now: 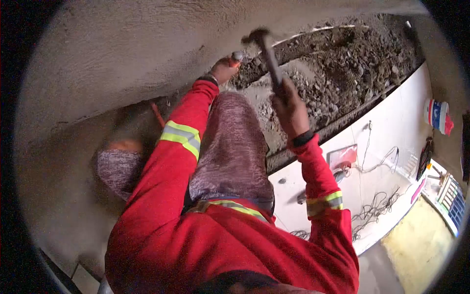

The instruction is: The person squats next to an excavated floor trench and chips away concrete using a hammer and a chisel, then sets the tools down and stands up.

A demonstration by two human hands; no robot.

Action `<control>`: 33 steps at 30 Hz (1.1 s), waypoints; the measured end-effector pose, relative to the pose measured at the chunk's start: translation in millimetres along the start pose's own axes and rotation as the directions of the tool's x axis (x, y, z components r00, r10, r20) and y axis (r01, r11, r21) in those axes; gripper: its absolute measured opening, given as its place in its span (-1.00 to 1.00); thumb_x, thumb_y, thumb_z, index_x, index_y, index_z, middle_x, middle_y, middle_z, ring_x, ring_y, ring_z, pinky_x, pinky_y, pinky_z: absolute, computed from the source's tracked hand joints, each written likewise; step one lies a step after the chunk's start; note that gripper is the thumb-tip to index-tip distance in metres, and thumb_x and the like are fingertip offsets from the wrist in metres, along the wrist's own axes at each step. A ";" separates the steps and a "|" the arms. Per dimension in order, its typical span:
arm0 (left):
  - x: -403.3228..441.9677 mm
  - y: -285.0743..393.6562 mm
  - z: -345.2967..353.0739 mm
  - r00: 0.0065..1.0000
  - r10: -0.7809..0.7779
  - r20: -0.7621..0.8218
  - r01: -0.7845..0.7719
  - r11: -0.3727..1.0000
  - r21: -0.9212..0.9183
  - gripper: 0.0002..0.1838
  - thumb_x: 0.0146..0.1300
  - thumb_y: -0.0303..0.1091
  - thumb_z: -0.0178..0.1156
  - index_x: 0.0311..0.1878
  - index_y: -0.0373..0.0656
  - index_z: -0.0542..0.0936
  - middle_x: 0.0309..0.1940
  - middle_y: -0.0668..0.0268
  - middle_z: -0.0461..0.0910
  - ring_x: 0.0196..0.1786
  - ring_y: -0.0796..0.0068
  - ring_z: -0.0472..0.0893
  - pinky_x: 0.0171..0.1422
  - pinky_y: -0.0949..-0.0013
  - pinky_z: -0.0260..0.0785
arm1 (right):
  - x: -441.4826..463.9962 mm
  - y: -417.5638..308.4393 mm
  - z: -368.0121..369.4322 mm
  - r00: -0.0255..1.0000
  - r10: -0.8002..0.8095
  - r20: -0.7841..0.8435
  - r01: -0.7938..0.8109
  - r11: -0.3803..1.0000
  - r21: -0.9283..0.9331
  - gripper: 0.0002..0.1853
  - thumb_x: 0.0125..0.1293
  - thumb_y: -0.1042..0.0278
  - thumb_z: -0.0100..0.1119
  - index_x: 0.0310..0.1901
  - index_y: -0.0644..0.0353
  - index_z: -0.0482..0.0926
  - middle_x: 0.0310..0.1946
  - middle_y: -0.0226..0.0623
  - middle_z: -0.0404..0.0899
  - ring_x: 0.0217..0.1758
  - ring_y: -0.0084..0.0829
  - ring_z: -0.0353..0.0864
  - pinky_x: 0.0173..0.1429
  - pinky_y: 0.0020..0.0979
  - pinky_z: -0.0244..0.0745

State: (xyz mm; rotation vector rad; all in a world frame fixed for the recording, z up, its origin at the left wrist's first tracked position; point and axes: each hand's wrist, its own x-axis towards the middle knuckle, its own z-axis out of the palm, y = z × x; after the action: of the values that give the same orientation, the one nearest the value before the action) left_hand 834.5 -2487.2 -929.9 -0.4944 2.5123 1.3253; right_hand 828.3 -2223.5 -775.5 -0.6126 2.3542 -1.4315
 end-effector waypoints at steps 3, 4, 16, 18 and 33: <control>24.4 -5.0 -9.3 0.995 0.093 0.048 -0.094 0.995 0.016 -0.61 0.15 -0.15 0.19 -0.01 -0.16 0.54 -0.12 0.19 0.63 -0.02 0.28 0.59 0.13 0.25 0.35 | 18.6 -72.7 -43.3 0.976 0.001 -0.219 0.068 0.949 0.307 -0.40 0.29 0.50 0.11 0.35 0.10 0.19 0.06 -0.04 0.55 -0.04 -0.17 0.64 -0.04 -0.29 0.52; 25.5 -11.2 -8.1 0.994 0.100 0.053 -0.099 0.995 -0.029 -0.61 0.14 -0.16 0.19 -0.02 -0.17 0.54 -0.14 0.20 0.63 -0.03 0.29 0.59 0.12 0.26 0.36 | 21.4 -66.1 -38.7 0.946 -0.064 -0.318 0.160 0.944 0.287 -0.40 0.28 0.52 0.10 0.35 0.08 0.20 0.03 -0.06 0.55 -0.09 -0.17 0.64 -0.08 -0.29 0.53; 25.2 -3.8 -8.6 0.993 0.113 0.029 -0.116 0.988 0.104 -0.67 0.17 -0.18 0.16 -0.12 -0.22 0.52 -0.27 0.23 0.60 -0.17 0.35 0.56 0.00 0.23 0.36 | 7.5 -61.2 -19.3 0.972 0.067 -0.226 0.028 0.919 0.393 -0.40 0.27 0.58 0.09 0.35 0.16 0.20 0.06 -0.17 0.43 -0.09 -0.44 0.50 -0.10 -0.48 0.43; 23.2 -8.4 -5.9 0.984 0.178 0.011 -0.179 0.983 0.049 -0.67 0.15 -0.21 0.16 -0.07 -0.19 0.52 -0.23 0.24 0.60 -0.13 0.37 0.56 0.05 0.27 0.35 | 20.6 -97.9 -34.6 0.918 -0.059 -0.393 0.240 0.871 0.430 -0.38 0.27 0.65 -0.01 0.37 0.06 0.17 -0.33 -0.44 0.41 -0.48 -0.70 0.30 -0.53 -0.69 0.27; 27.3 -20.0 -3.6 0.986 0.164 0.030 -0.163 0.986 -0.028 -0.71 0.12 -0.28 0.18 -0.11 -0.20 0.51 -0.23 0.23 0.62 -0.12 0.29 0.59 0.05 0.28 0.37 | 19.6 -69.6 -33.4 0.900 -0.095 -0.425 0.210 0.950 0.232 -0.46 0.29 0.54 0.09 0.31 0.11 0.26 0.07 -0.07 0.45 -0.08 -0.21 0.58 -0.09 -0.30 0.49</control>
State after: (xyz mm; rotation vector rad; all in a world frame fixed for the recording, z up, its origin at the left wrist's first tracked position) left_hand 817.7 -2505.6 -953.0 -0.2742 2.5590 1.4121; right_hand 809.1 -2236.6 -699.3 -0.4651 2.3751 -2.0920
